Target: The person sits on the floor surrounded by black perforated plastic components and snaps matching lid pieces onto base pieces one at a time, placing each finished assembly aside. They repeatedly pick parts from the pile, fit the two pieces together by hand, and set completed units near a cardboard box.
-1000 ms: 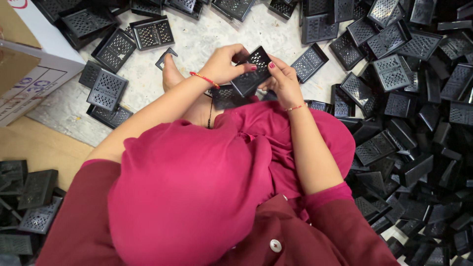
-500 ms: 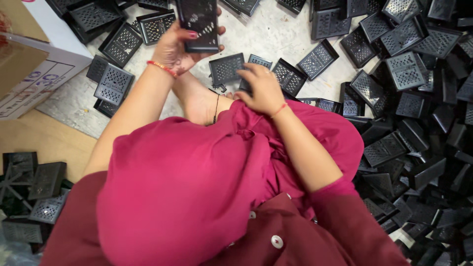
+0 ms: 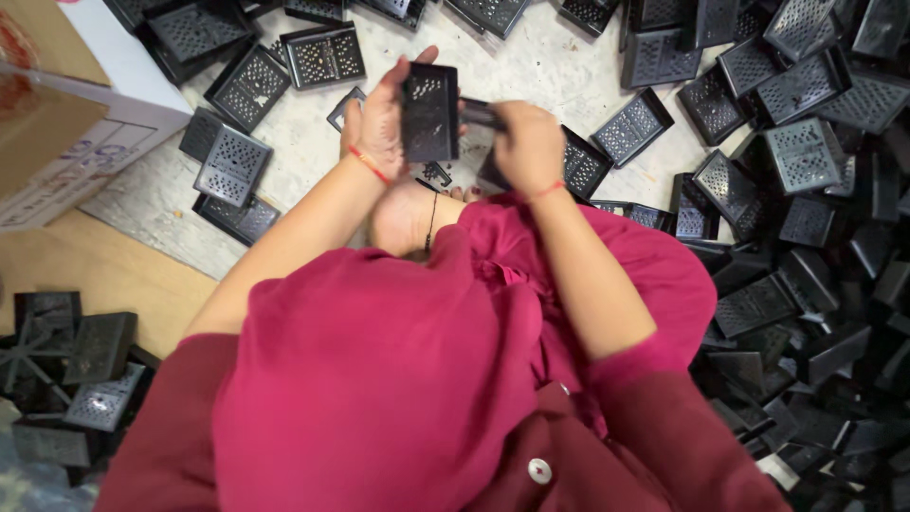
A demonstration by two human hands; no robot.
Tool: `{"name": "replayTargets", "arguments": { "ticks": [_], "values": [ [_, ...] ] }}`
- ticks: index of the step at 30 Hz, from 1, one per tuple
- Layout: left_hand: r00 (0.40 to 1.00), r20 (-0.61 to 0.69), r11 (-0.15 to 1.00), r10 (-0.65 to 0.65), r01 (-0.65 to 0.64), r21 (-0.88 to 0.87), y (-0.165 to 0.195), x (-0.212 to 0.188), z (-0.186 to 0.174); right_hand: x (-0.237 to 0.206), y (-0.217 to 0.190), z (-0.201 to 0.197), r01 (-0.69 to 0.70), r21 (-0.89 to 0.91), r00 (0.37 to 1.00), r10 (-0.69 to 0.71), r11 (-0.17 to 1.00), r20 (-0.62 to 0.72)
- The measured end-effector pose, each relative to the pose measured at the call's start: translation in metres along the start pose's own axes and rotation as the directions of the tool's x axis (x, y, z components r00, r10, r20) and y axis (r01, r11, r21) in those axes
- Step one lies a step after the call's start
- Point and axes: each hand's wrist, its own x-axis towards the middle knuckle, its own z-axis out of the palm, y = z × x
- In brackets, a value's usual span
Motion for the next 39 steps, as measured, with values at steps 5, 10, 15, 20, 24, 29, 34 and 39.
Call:
{"name": "replayTargets", "arguments": {
  "ticks": [5, 10, 15, 20, 24, 29, 34, 39],
  "values": [
    [0.991, -0.119, 0.997, -0.062, 0.067, 0.043, -0.045, 0.022, 0.0, -0.026, 0.009, -0.057, -0.115, 0.604, 0.961, 0.241, 0.789, -0.132],
    [0.939, 0.222, 0.965, -0.262, 0.249, 0.084, -0.077, 0.018, 0.023, -0.043, 0.015, -0.071, 0.017, 0.397, 0.996, 0.021, 0.917, -0.092],
    [0.938, 0.141, 0.946, -0.315, 0.298, 0.128, -0.082, 0.002, 0.031, -0.056, 0.007, -0.047, -0.042, 0.397, 0.999, 0.038, 0.917, 0.019],
    [0.969, 0.06, 0.956, -0.24, 0.226, 0.185, -0.076, -0.005, 0.026, -0.053, 0.0, -0.047, -0.049, 0.566, 0.999, 0.036, 0.823, 0.034],
    [0.979, 0.022, 0.962, -0.203, 0.195, 0.19, -0.073, -0.006, 0.025, -0.053, -0.009, -0.05, 0.001, 0.558, 0.995, -0.056, 0.83, 0.081],
    [0.984, 0.004, 0.964, -0.179, 0.175, 0.201, -0.072, -0.011, 0.027, -0.055, -0.017, -0.051, 0.011, 0.551, 0.995, -0.062, 0.834, 0.074],
    [0.988, -0.024, 0.966, -0.155, 0.156, 0.207, -0.071, -0.015, 0.03, -0.054, -0.018, -0.05, 0.0, 0.589, 0.992, -0.072, 0.808, 0.1],
    [0.985, 0.008, 0.968, -0.172, 0.168, 0.189, -0.069, -0.017, 0.034, -0.058, -0.022, -0.043, 0.005, 0.551, 0.997, -0.045, 0.835, 0.059]
  ]
}}
